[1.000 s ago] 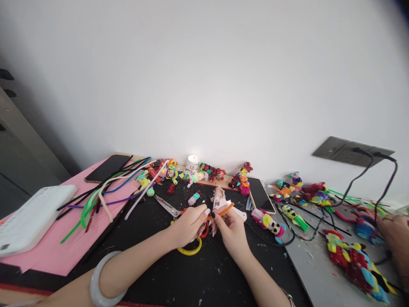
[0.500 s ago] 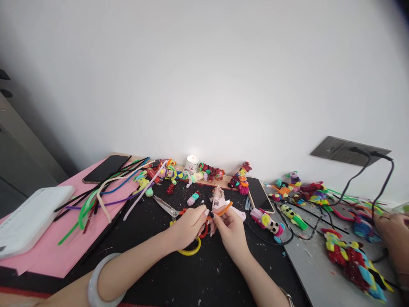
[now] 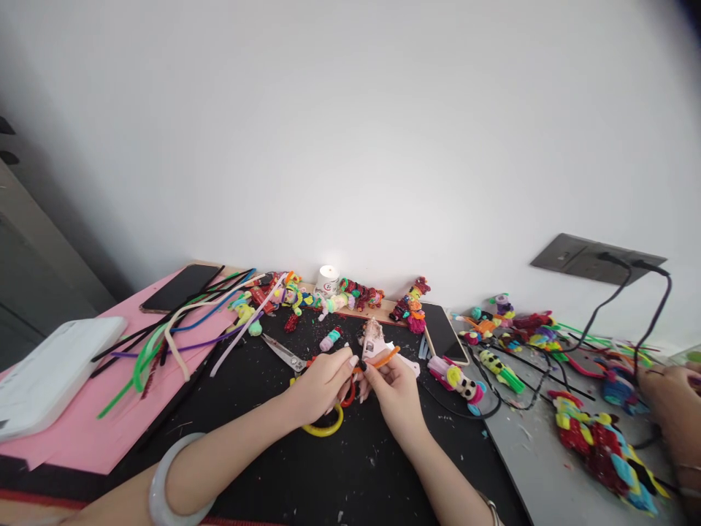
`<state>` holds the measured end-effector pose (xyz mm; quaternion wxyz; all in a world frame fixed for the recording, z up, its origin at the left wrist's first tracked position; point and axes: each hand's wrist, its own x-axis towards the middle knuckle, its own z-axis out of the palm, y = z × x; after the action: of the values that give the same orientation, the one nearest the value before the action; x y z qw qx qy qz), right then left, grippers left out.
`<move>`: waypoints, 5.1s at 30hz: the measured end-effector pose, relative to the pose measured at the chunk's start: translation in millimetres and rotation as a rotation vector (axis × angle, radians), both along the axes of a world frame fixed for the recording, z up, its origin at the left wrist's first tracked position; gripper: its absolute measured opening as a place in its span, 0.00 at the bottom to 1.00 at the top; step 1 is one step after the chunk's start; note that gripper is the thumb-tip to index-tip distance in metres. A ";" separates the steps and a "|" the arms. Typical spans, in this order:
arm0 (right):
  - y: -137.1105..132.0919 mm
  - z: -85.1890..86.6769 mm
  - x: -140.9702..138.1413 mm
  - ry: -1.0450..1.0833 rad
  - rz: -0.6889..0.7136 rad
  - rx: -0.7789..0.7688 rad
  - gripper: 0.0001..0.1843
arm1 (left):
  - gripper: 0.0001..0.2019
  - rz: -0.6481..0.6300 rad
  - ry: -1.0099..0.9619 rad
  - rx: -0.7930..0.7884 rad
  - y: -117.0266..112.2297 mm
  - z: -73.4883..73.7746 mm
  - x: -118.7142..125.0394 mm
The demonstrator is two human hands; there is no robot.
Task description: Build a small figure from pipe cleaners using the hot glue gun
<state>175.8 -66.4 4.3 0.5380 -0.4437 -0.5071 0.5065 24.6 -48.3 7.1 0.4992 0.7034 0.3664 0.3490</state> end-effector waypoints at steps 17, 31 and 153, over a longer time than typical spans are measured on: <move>4.4 3.3 3.5 0.297 0.103 -0.172 0.16 | 0.11 -0.058 0.369 0.544 11.7 9.8 -16.8; 6.0 0.0 4.6 0.287 0.135 -0.219 0.16 | 0.13 -0.133 0.362 0.583 11.4 5.7 -16.7; 32.5 -0.6 46.9 -0.540 -0.121 0.115 0.19 | 0.09 0.189 -0.509 -0.567 20.8 -0.4 -6.6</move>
<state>222.7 -33.9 3.7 0.4370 -0.5608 -0.6327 0.3071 18.0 -27.5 6.8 0.7143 0.3917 0.3758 0.4417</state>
